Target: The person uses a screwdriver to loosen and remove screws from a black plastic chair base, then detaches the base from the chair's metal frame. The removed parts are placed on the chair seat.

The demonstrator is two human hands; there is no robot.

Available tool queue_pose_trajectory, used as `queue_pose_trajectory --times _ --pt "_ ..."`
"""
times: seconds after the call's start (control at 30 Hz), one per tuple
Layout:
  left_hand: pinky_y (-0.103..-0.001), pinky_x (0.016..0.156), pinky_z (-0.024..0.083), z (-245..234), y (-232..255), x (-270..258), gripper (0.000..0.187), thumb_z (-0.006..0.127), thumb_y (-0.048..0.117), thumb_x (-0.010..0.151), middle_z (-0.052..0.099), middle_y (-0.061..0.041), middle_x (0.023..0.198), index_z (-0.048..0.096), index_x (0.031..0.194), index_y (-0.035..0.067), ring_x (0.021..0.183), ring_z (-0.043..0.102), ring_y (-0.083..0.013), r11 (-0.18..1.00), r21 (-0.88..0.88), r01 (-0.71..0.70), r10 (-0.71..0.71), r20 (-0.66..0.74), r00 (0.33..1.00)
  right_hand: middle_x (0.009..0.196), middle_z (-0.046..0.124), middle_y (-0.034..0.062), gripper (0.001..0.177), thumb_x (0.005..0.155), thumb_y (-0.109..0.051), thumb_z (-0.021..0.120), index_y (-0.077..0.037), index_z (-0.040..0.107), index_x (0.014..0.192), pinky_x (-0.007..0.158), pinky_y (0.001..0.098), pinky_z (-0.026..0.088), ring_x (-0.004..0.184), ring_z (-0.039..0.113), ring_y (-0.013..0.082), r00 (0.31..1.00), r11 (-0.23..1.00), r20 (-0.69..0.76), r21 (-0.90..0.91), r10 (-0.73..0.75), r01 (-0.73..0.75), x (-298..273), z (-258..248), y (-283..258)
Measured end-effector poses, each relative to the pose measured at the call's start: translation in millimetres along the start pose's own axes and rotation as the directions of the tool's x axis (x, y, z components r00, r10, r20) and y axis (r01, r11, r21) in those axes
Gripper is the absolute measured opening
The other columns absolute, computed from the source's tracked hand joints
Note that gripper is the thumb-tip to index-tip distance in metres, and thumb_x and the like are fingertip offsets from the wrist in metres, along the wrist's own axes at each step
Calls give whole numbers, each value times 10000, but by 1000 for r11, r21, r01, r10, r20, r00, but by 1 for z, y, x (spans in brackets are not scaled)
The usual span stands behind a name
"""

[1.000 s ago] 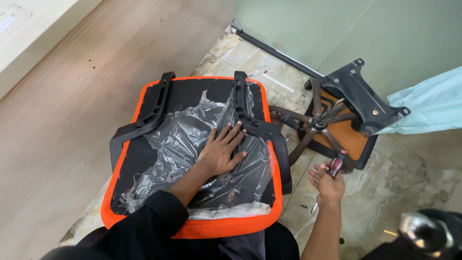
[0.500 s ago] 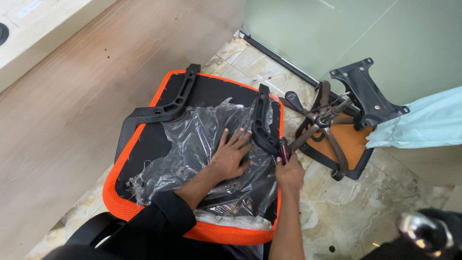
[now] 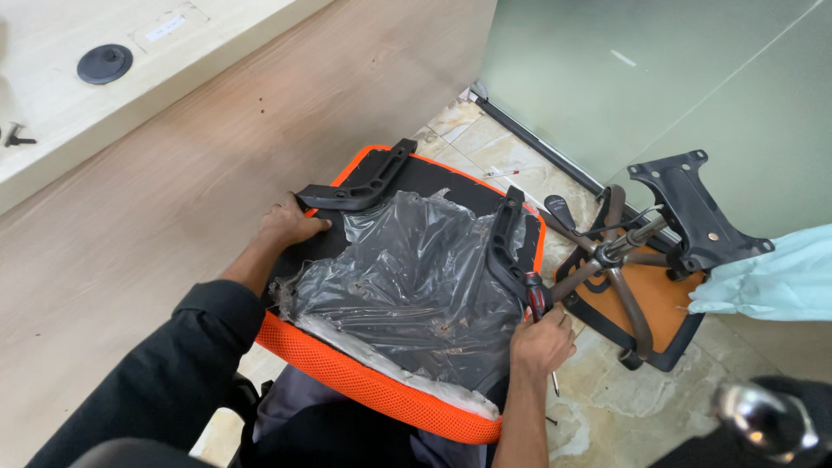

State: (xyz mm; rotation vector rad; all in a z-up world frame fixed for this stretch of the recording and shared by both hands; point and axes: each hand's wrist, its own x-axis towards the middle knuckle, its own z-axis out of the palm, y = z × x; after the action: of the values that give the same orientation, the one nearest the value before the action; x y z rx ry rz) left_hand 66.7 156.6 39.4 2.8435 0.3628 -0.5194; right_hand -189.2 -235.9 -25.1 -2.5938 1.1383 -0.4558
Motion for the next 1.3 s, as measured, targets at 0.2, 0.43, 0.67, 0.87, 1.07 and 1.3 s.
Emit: queue_pose_trajectory --times 0.2,0.43,0.67,0.87,1.07,1.3 --pt "-460 961 551 9 -65 16 976 819 668 604 727 -234 1138 619 1304 17 1116 702 -375 987 -119 -108 115 55 992 1152 675 180 473 846 -222 824 -30 647 1241 890 553 464 1092 638 385 995 995 -6 -12 -96 95 8 -10 11" --pt "-452 910 573 5 -70 -39 888 712 802 676 765 -202 977 733 1095 20 1012 743 -349 958 114 -263 236 205 950 1174 664 197 538 819 -176 808 -28 633 1306 923 524 490 1057 644 392 968 966 -37 -72 -250 247 5 -35 58" --pt "-465 907 568 -26 -95 -90 783 732 799 662 772 -123 914 778 1036 113 976 748 -299 945 192 -264 204 284 937 1104 657 224 438 844 -228 801 30 660 1169 899 504 502 1033 634 410 966 951 14 178 -260 254 -4 -36 63" --pt "-455 907 575 -31 -130 -108 793 734 796 660 777 -125 934 786 1066 117 990 753 -292 967 179 -180 130 259 957 1001 683 225 318 953 -224 764 60 677 1067 839 492 487 903 655 386 982 934 185 340 46 -107 0 -35 13" --pt "-455 919 567 -37 -166 -112 821 743 794 665 779 -126 965 764 1128 116 1007 750 -302 977 174 -127 83 238 968 952 707 181 241 962 -185 733 30 724 1072 829 435 492 832 664 321 991 815 65 564 113 -130 -6 -38 -41" --pt "-449 924 573 -35 -190 -111 814 771 769 627 795 -122 992 775 1119 121 1033 752 -296 987 144 -67 30 251 968 886 709 166 229 961 -184 748 29 736 1044 777 403 487 784 659 291 988 815 90 559 123 -152 -6 -41 -60"
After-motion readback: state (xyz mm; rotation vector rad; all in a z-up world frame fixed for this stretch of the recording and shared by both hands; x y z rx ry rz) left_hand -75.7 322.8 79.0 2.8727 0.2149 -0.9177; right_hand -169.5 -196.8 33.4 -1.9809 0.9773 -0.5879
